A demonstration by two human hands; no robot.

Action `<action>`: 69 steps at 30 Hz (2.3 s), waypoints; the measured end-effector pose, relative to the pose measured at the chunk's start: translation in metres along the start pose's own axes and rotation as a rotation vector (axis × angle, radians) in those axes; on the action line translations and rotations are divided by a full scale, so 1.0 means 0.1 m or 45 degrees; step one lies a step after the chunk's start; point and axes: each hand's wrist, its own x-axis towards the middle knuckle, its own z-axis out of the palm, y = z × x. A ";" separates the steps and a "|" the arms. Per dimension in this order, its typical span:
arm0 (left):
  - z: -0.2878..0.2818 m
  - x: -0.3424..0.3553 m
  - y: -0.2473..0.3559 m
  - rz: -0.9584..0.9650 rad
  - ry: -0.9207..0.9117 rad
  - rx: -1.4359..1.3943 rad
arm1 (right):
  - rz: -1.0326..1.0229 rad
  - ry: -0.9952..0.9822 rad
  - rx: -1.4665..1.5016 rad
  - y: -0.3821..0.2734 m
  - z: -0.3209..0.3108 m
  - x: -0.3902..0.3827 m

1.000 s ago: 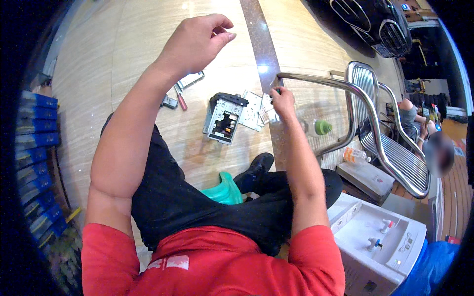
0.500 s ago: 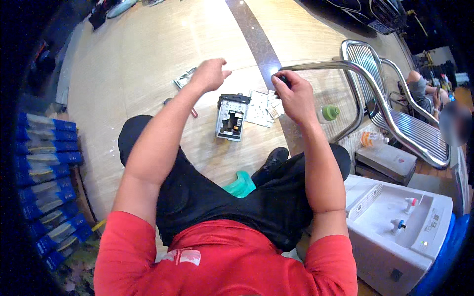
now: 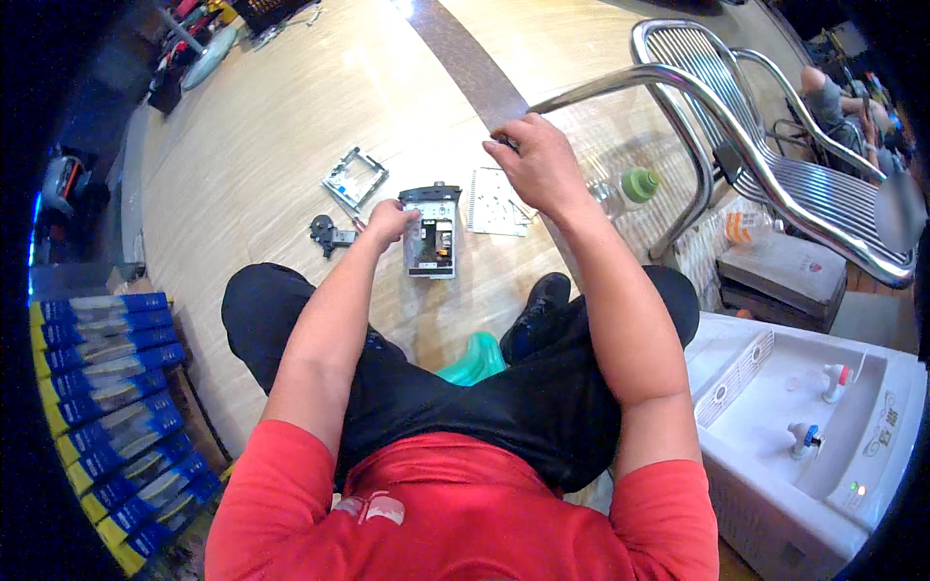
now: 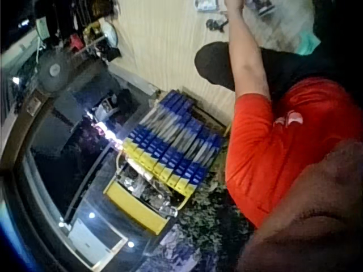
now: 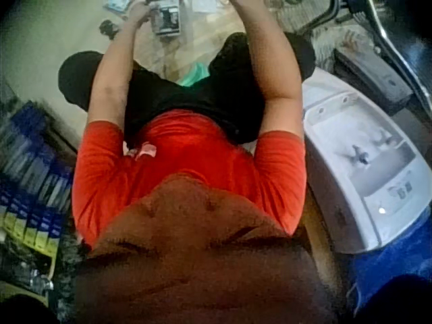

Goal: The person disassembles and reassembles a car stereo unit by hand using a small screwdriver, removing metal casing panels and internal components.

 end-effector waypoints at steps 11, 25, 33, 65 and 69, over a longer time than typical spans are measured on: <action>0.17 0.09 0.01 -0.068 -0.248 -0.688 | -0.025 0.028 -0.027 0.05 -0.04 -0.02; 0.14 -1.29 0.36 0.646 0.179 -0.220 | 0.029 -0.026 -0.049 0.06 -0.14 0.03; -0.26 -2.36 0.36 0.704 -0.048 -0.563 | 0.022 0.007 -0.021 -0.04 -0.05 0.03; -0.58 -2.36 0.49 0.397 -0.244 -1.628 | -0.210 -0.338 0.363 -0.81 0.28 -0.70; -0.56 -2.32 0.47 0.393 -0.270 -1.678 | -0.417 -0.331 0.119 -0.85 0.30 -0.75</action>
